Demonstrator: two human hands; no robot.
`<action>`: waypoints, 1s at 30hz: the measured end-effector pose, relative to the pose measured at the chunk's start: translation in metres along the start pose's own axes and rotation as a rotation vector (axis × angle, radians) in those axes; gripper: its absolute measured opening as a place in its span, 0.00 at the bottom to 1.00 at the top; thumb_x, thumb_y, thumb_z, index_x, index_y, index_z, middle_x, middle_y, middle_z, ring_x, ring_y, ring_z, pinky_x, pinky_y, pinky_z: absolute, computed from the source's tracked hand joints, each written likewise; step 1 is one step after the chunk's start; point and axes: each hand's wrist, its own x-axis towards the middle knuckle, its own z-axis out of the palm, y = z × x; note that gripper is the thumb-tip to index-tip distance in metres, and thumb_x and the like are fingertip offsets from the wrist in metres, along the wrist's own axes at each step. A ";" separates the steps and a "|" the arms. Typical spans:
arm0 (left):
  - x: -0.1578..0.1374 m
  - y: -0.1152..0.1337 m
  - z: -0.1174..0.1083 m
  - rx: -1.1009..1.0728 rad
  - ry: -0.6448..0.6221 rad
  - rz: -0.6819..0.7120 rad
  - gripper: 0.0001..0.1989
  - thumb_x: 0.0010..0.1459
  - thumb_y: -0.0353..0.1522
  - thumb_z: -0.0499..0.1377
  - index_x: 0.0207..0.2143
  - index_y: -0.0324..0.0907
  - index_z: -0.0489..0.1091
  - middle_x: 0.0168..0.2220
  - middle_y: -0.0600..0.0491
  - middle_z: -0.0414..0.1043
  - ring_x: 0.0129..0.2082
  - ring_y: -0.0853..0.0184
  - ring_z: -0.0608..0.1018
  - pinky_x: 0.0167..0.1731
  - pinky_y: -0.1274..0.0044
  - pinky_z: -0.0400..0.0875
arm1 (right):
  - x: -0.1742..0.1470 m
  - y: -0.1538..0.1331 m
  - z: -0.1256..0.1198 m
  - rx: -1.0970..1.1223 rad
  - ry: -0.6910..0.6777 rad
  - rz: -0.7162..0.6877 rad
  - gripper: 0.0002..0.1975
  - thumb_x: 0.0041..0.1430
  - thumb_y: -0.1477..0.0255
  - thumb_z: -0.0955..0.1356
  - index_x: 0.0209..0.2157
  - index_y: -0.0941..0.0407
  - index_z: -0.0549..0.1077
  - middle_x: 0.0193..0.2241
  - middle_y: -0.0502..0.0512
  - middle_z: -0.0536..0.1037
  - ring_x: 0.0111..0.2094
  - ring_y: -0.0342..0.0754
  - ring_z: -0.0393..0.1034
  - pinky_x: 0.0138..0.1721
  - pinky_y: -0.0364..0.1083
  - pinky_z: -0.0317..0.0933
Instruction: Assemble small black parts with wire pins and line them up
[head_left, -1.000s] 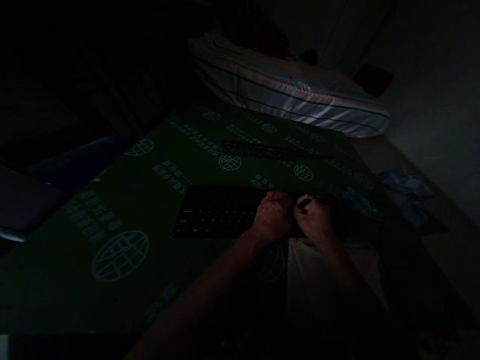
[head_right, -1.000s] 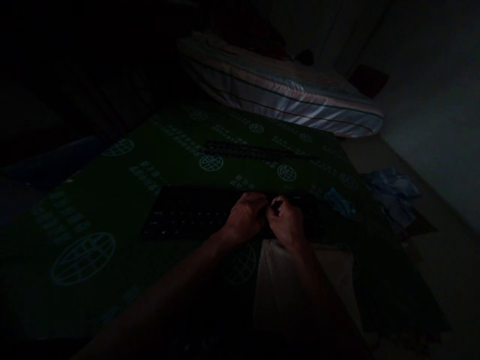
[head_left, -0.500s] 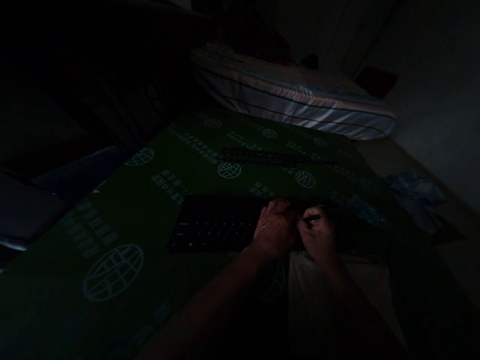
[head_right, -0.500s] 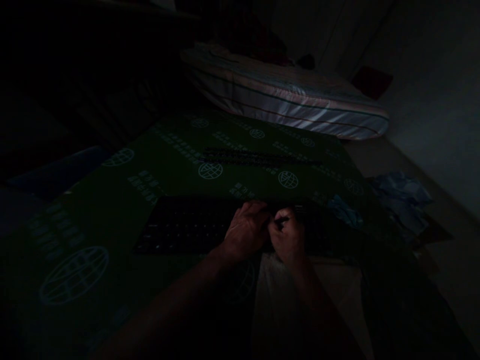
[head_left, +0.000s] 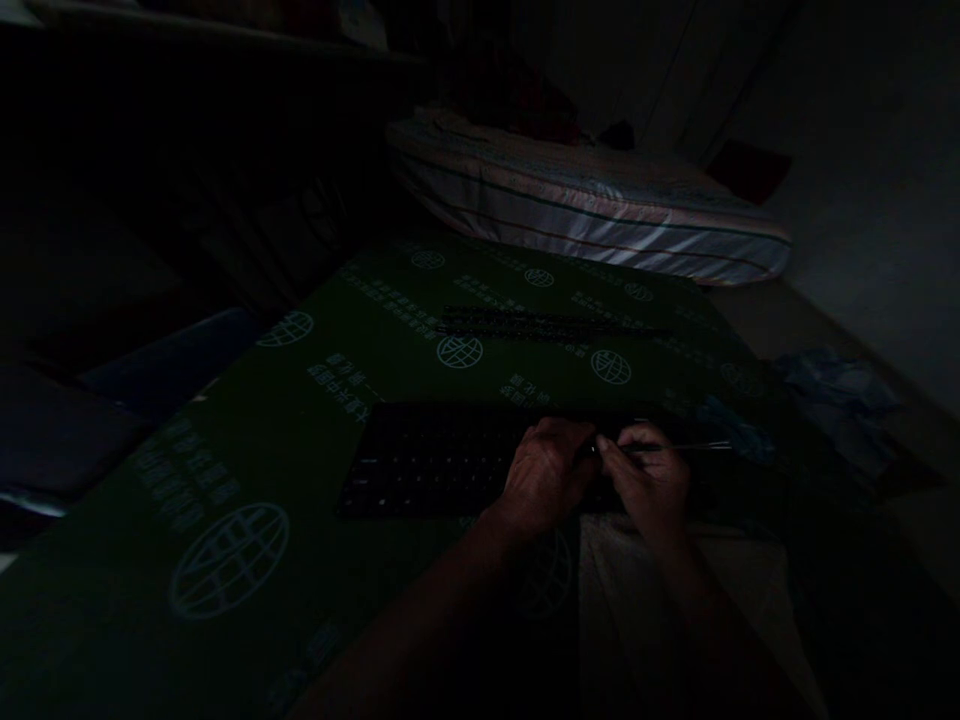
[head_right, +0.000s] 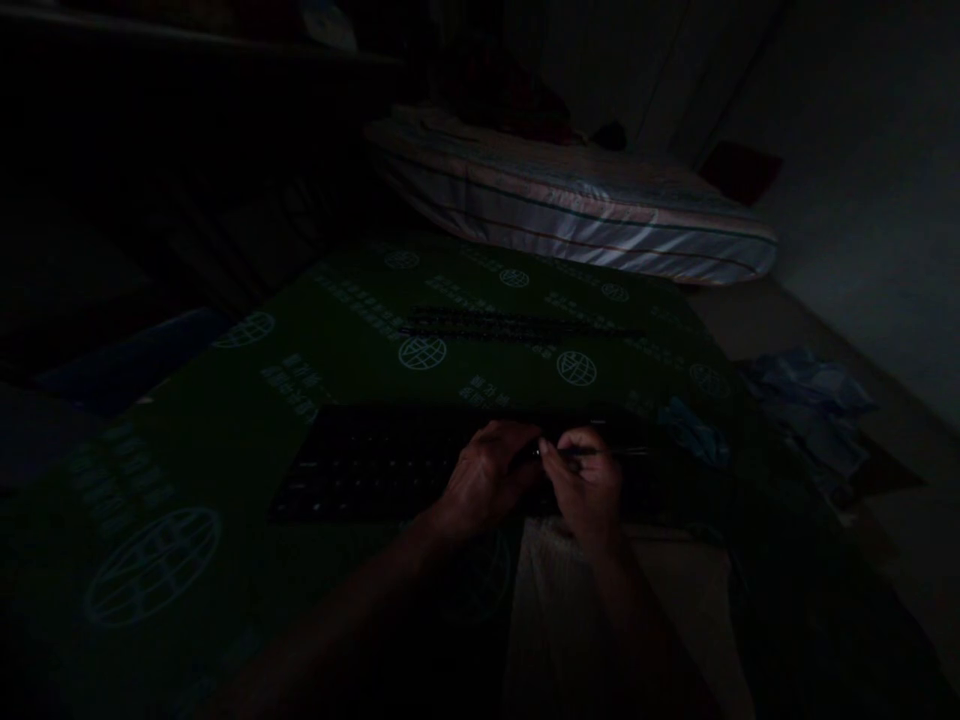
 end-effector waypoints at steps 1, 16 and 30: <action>0.000 -0.002 0.000 -0.036 0.004 -0.018 0.17 0.53 0.31 0.58 0.47 0.43 0.67 0.43 0.50 0.73 0.43 0.61 0.73 0.45 0.70 0.68 | -0.001 0.000 -0.001 0.012 -0.017 0.003 0.14 0.46 0.61 0.69 0.22 0.53 0.62 0.13 0.45 0.64 0.13 0.40 0.56 0.13 0.40 0.50; -0.003 -0.005 -0.005 -0.459 0.051 -0.128 0.17 0.48 0.27 0.61 0.43 0.44 0.72 0.40 0.52 0.74 0.40 0.65 0.75 0.42 0.75 0.71 | -0.002 -0.002 -0.011 0.095 -0.164 -0.038 0.12 0.55 0.65 0.64 0.20 0.54 0.66 0.13 0.46 0.67 0.14 0.40 0.58 0.17 0.41 0.54; 0.000 -0.006 -0.001 -0.658 0.172 -0.218 0.09 0.51 0.29 0.59 0.35 0.41 0.76 0.34 0.51 0.76 0.34 0.65 0.77 0.37 0.76 0.71 | -0.002 0.000 -0.011 0.030 -0.199 -0.073 0.12 0.54 0.65 0.65 0.20 0.56 0.67 0.13 0.45 0.68 0.15 0.39 0.59 0.20 0.40 0.55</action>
